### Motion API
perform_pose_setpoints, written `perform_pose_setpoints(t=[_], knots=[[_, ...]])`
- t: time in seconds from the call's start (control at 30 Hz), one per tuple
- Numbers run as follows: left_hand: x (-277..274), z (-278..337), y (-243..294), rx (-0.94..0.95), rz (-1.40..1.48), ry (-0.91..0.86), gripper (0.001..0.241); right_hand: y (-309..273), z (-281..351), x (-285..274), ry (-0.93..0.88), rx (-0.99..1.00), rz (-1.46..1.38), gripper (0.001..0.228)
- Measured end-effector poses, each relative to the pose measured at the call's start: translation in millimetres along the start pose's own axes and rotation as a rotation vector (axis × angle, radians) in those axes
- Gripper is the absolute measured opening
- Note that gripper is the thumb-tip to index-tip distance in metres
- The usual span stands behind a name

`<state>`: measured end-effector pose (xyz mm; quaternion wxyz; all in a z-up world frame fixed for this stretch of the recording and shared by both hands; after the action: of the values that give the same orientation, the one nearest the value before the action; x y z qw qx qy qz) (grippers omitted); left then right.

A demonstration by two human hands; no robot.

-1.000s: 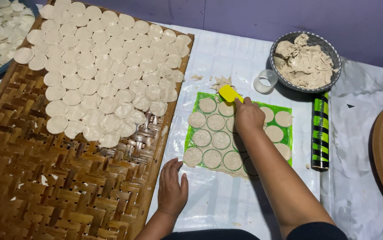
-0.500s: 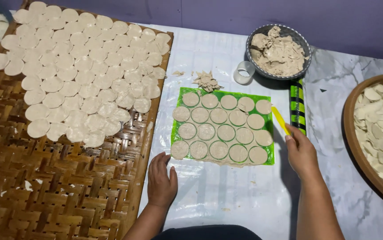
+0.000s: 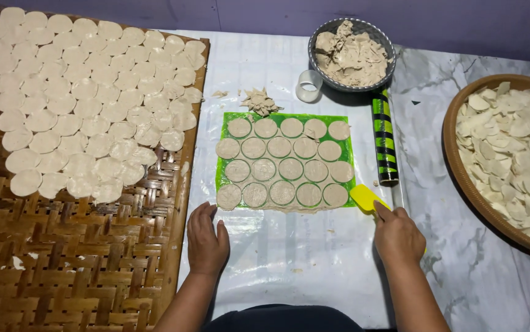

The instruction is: Cut and arrange dough circles from a rolled sheet onto a wooden tray.

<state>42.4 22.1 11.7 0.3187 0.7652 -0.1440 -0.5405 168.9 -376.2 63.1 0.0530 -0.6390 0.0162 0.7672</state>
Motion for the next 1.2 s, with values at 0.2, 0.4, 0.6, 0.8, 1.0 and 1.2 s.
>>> perform_pose_setpoints(t=[0.2,0.4,0.6,0.8,1.0,1.2], knots=[[1,1,0,0.009,-0.009,0.011,0.039,-7,-26,9,0.053,-0.079,0.041,0.031],[2,2,-2,-0.019,-0.001,-0.015,0.037,-18,-26,2,0.039,-0.107,0.115,0.03],[1,1,0,-0.037,0.001,-0.024,0.037,-20,-34,3,0.091,-0.105,-0.028,0.028],[1,-2,-20,-0.087,0.414,0.023,0.035,-24,-37,-7,0.224,-0.182,-0.325,0.027],[22,-12,-67,-0.301,0.757,0.036,0.029,-58,-19,-41,0.215,-0.295,-0.388,0.03],[43,-31,0,-0.545,1.701,-0.328,0.055,-122,36,-69,0.087,-0.644,-0.498,0.038]])
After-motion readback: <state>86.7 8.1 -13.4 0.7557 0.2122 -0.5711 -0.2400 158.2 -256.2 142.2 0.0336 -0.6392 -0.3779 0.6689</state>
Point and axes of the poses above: each hand's wrist, its own z-axis away from the middle knuckle, its own x-axis out of the palm, y = z × x, the point moved 5 cm from there along -z, towards the middle knuckle, and after that the axes turned 11 degrees about -y, right-handed, at the moved point
